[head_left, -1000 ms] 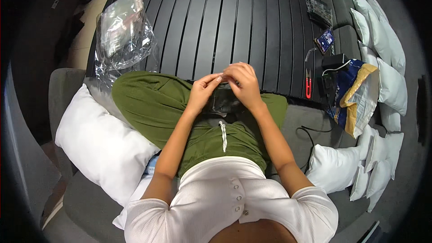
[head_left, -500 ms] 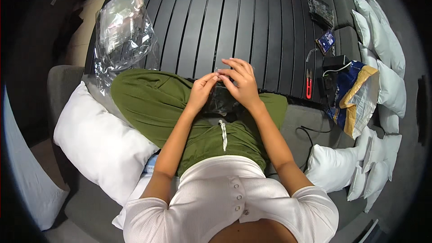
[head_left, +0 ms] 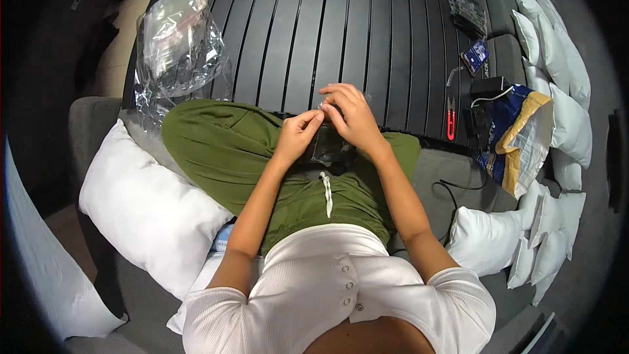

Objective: Fold a camouflage-patterned neck gaiter and place it into a plastic zip-lock bag.

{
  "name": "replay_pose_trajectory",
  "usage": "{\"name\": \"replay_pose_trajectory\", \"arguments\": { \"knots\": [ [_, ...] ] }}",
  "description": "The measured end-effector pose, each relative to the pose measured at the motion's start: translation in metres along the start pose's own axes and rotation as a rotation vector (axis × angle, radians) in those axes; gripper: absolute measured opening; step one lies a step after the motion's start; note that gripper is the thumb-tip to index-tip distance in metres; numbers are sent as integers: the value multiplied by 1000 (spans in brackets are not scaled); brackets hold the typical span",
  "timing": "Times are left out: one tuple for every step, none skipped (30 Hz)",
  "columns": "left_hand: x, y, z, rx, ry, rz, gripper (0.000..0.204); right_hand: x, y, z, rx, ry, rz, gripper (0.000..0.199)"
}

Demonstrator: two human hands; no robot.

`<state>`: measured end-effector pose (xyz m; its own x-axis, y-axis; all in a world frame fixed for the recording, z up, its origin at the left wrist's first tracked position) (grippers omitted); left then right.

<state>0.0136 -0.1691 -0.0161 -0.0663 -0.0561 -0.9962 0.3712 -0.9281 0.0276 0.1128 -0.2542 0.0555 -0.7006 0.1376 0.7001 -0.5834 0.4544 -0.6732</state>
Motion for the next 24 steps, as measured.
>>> {"name": "replay_pose_trajectory", "arguments": {
  "knots": [
    [-2, 1, -1, -1, 0, 0, 23, 0, -1, 0, 1, -1, 0, 8],
    [-5, 2, -2, 9, 16, 35, 23, -4, -3, 1, -13, 43, -45, 8],
    [-7, 2, -2, 19, 31, 69, 23, -7, -4, 1, -27, 86, -91, 8],
    [-7, 2, -2, 19, 31, 69, 23, -7, -4, 2, -26, 86, -91, 8],
    [-7, 2, -2, 21, 24, 73, 23, -7, -5, 3, -46, 90, -111, 9],
    [-6, 2, -1, 23, 17, 77, 22, -7, -7, 3, -65, 95, -131, 9],
    [-6, 1, -1, 23, 17, 77, 22, -5, -7, 4, -65, 95, -132, 9],
    [-5, 0, 0, 8, 14, 62, 22, 0, -8, 5, -57, 55, -90, 9],
    [-7, 0, 0, -6, 12, 48, 22, 4, -10, 5, -49, 16, -46, 9],
    [-8, 1, 0, -5, 13, 48, 22, 3, -9, 7, -50, 17, -45, 9],
    [-11, 2, 0, -5, 25, 26, 22, 2, -9, 8, -65, 23, -2, 10],
    [-14, 2, 0, -7, 38, 3, 22, 2, -10, 9, -80, 27, 40, 10],
    [-12, 2, 0, -8, 38, 2, 22, 2, -10, 9, -81, 27, 40, 10],
    [-11, 2, 0, -5, 41, -11, 22, 3, -10, 9, -67, 26, 44, 11],
    [-10, 2, 0, -3, 43, -25, 22, 4, -10, 8, -53, 26, 47, 12],
    [-10, 2, 0, -3, 43, -25, 22, 4, -10, 8, -53, 26, 47, 12],
    [-9, 3, 0, 3, 37, -47, 22, 6, -10, 7, -45, 14, 63, 12],
    [-9, 4, 0, 9, 32, -68, 23, 7, -10, 6, -37, 1, 80, 11],
    [-8, 4, 0, 8, 32, -68, 23, 8, -10, 5, -37, 0, 80, 11],
    [-11, 4, 0, -2, 68, -137, 23, 10, -11, 5, -37, -23, 131, 11],
    [-16, 5, 0, -10, 103, -204, 24, 13, -12, 4, -37, -44, 184, 11],
    [-19, 4, 1, -10, 103, -204, 24, 14, -13, 3, -36, -43, 184, 11],
    [-20, 5, 2, 26, 67, -265, 25, 19, -13, 1, 1, -81, 262, 10],
    [-22, 6, 3, 61, 31, -328, 25, 23, -11, 0, 38, -121, 339, 10]
  ]
}}
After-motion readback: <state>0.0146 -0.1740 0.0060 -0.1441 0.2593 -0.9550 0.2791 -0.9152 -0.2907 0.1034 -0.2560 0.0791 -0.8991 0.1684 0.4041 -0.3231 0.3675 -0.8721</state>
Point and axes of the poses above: each hand's wrist, its own z-axis away from the middle knuckle, its own y-axis out of the palm, x = y × z, the point moved 6 cm from there along -z, towards the middle knuckle, and after that the axes turned 7 degrees about x, right-handed, at the moved point
